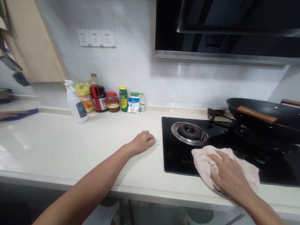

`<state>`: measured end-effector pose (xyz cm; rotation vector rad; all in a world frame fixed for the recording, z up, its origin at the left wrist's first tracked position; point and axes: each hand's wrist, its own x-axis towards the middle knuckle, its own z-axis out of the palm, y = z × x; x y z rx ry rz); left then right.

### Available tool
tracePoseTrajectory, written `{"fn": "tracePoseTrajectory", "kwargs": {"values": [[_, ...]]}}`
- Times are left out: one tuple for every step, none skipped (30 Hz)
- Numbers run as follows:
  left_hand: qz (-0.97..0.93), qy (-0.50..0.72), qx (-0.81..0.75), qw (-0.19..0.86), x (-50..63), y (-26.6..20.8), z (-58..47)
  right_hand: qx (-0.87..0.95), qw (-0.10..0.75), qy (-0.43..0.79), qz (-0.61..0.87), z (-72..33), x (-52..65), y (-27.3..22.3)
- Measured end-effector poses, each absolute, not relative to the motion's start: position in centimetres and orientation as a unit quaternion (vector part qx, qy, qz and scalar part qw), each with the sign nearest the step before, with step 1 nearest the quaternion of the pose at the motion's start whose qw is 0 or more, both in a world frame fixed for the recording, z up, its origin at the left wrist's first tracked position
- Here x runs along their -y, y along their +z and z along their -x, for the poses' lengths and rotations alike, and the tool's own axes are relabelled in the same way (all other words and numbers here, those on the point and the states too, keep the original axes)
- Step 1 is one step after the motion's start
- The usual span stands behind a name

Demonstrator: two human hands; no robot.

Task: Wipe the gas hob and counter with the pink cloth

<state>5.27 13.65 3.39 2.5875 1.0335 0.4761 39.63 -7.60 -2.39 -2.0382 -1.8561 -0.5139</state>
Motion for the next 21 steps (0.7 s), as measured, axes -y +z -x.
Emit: {"fn": "tracePoseTrajectory", "kwargs": {"values": [[-0.903, 0.168, -0.361, 0.159, -13.7, 3.4, -5.3, 0.664, 0.167, -0.171, 0.708, -38.9, 7.4, -2.4], [-0.903, 0.169, -0.362, 0.161, -13.7, 3.4, -5.4, 0.679, 0.167, -0.161, 0.697, -37.9, 7.3, -2.4], [-0.902, 0.171, -0.362, 0.164, -13.8, 3.4, -5.4, 0.696, 0.166, -0.150, 0.682, -36.6, 7.0, -2.3], [-0.900, 0.173, -0.363, 0.166, -13.8, 3.4, -5.5, 0.714, 0.165, -0.139, 0.666, -35.1, 6.7, -2.1], [-0.899, 0.176, -0.364, 0.168, -13.8, 3.5, -5.4, 0.734, 0.162, -0.126, 0.648, -33.5, 6.3, -1.8], [-0.898, 0.179, -0.365, 0.171, -13.8, 3.5, -5.4, 0.753, 0.159, -0.111, 0.629, -31.8, 5.8, -1.5], [-0.897, 0.181, -0.364, 0.174, -13.7, 3.6, -5.4, 0.772, 0.155, -0.093, 0.610, -30.2, 5.3, -1.0], [-0.896, 0.184, -0.362, 0.178, -13.7, 3.6, -5.3, 0.788, 0.149, -0.073, 0.592, -28.7, 4.6, -0.5], [-0.896, 0.187, -0.359, 0.183, -13.7, 3.7, -5.2, 0.802, 0.144, -0.055, 0.577, -27.4, 3.8, 0.0], [-0.895, 0.191, -0.357, 0.188, -13.7, 3.8, -5.2, 0.813, 0.140, -0.040, 0.563, -26.3, 2.9, 0.5], [-0.893, 0.196, -0.356, 0.193, -13.7, 3.8, -5.1, 0.823, 0.137, -0.028, 0.551, -25.4, 1.9, 0.9], [-0.890, 0.203, -0.358, 0.196, -13.7, 3.9, -5.1, 0.831, 0.133, -0.020, 0.540, -24.7, 0.8, 1.3], [-0.886, 0.210, -0.363, 0.197, -13.7, 3.9, -5.1, 0.837, 0.129, -0.015, 0.532, -24.2, -0.3, 1.5], [-0.882, 0.217, -0.369, 0.198, -13.7, 3.9, -5.1, 0.841, 0.124, -0.014, 0.527, -23.8, -1.5, 1.6], [-0.877, 0.224, -0.376, 0.198, -13.6, 4.0, -5.1, 0.843, 0.119, -0.015, 0.524, -23.5, -2.8, 1.7], [-0.872, 0.232, -0.382, 0.199, -13.6, 4.0, -5.1, 0.844, 0.113, -0.020, 0.524, -23.4, -4.1, 1.7], [-0.867, 0.242, -0.387, 0.200, -13.4, 4.0, -5.2, 0.842, 0.109, -0.027, 0.527, -23.3, -5.4, 1.6], [-0.862, 0.253, -0.390, 0.201, -13.2, 4.0, -5.3, 0.839, 0.108, -0.034, 0.532, -23.3, -6.7, 1.5], [-0.859, 0.263, -0.392, 0.200, -13.0, 4.0, -5.4, 0.835, 0.109, -0.039, 0.538, -23.3, -8.0, 1.4], [-0.857, 0.272, -0.392, 0.195, -12.8, 3.9, -5.6, 0.831, 0.110, -0.040, 0.545, -23.4, -9.3, 1.3], [-0.857, 0.279, -0.391, 0.188, -12.6, 3.9, -5.7, 0.825, 0.109, -0.038, 0.553, -23.4, -10.6, 1.2]]}}
